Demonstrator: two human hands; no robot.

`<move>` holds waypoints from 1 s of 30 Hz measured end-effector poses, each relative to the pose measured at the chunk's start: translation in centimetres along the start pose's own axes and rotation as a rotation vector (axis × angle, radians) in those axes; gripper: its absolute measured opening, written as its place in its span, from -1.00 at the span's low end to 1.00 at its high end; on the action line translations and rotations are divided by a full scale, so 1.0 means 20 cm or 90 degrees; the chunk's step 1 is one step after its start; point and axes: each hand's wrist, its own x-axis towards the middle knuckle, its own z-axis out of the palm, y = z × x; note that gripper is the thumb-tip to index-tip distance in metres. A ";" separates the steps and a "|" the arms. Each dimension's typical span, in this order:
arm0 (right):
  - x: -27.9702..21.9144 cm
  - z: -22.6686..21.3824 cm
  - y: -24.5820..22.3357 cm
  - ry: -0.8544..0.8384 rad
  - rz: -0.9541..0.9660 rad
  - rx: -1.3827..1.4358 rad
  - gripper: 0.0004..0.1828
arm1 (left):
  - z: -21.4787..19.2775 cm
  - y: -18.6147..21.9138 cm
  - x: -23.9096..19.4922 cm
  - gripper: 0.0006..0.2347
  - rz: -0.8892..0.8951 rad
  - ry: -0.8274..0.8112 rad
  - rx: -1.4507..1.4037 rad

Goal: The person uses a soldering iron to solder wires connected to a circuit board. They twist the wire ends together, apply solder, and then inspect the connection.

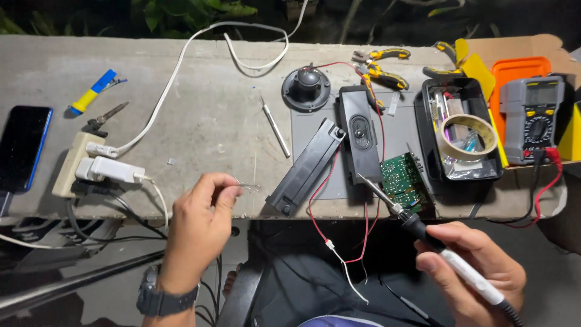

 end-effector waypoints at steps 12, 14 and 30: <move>0.03 0.00 0.22 -0.002 -0.055 0.186 -0.41 | 0.43 0.14 -0.57 -0.84 -0.377 -0.096 -0.587; 0.02 0.00 0.22 0.004 -0.055 0.158 -0.39 | 0.44 0.14 -0.57 -0.83 -0.381 -0.092 -0.572; -0.04 -0.11 0.29 0.058 0.026 0.245 -0.67 | 0.44 0.22 -0.51 -0.91 -0.103 -0.013 -0.234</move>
